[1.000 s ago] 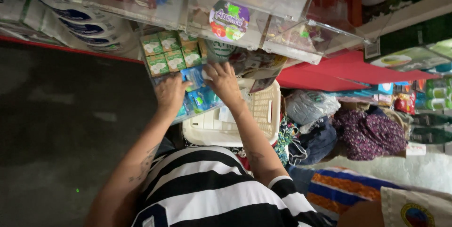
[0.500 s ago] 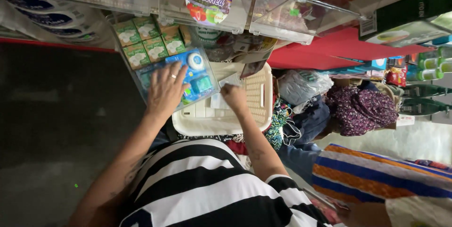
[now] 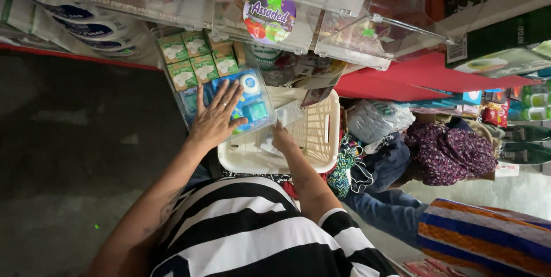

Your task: Organizing small packaged goods into a clear plastic tray on a shelf.

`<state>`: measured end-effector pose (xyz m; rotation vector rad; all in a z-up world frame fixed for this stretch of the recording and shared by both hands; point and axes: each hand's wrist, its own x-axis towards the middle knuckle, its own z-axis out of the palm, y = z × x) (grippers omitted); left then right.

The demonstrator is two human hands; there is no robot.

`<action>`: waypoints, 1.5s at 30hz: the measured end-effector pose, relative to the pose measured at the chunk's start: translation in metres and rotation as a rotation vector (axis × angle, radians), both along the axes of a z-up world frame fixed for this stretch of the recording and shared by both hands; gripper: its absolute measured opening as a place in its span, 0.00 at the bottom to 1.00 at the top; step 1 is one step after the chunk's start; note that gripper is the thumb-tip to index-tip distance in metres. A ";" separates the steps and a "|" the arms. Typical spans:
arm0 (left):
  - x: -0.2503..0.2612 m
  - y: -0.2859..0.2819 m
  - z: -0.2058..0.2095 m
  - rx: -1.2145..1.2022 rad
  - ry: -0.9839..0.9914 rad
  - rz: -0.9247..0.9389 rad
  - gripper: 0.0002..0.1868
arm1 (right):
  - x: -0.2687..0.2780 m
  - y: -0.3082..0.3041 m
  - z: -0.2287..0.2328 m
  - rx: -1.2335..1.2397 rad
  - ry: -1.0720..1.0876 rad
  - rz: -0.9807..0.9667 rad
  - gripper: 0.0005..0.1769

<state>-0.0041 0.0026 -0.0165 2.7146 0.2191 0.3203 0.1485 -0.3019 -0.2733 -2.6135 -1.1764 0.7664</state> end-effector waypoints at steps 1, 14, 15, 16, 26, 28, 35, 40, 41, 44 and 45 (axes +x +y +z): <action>-0.001 0.001 0.002 0.001 -0.001 0.002 0.46 | -0.004 0.000 0.007 0.001 -0.001 0.002 0.37; -0.016 0.057 0.046 -0.314 -0.198 0.194 0.20 | 0.035 0.006 0.239 -0.234 0.236 0.029 0.21; -0.019 0.062 0.054 -0.435 -0.199 0.233 0.14 | 0.035 0.009 0.284 -0.172 0.283 -0.029 0.19; -0.019 0.063 0.063 -0.431 -0.204 0.236 0.14 | 0.028 0.018 0.317 -0.168 0.280 -0.024 0.19; -0.009 0.041 0.055 -1.342 0.056 0.105 0.17 | -0.051 0.132 0.402 0.924 -0.128 0.176 0.10; -0.014 0.044 0.058 -1.298 -0.094 0.094 0.15 | -0.060 0.150 0.395 0.949 -0.103 0.241 0.10; -0.027 0.060 0.069 -0.731 -0.204 0.455 0.13 | -0.077 0.169 0.373 0.841 0.182 0.121 0.15; -0.021 0.058 0.071 -0.483 -0.035 0.590 0.07 | -0.073 0.167 0.360 0.765 0.113 0.152 0.16; -0.019 0.059 0.057 -0.401 -0.120 0.563 0.08 | -0.070 0.168 0.356 0.771 0.041 0.150 0.17; -0.009 0.058 0.041 -0.321 -0.129 0.564 0.12 | -0.064 0.174 0.339 0.727 -0.127 0.110 0.16; -0.006 0.057 0.040 -0.323 -0.052 0.593 0.14 | -0.063 0.177 0.333 0.678 -0.220 0.073 0.15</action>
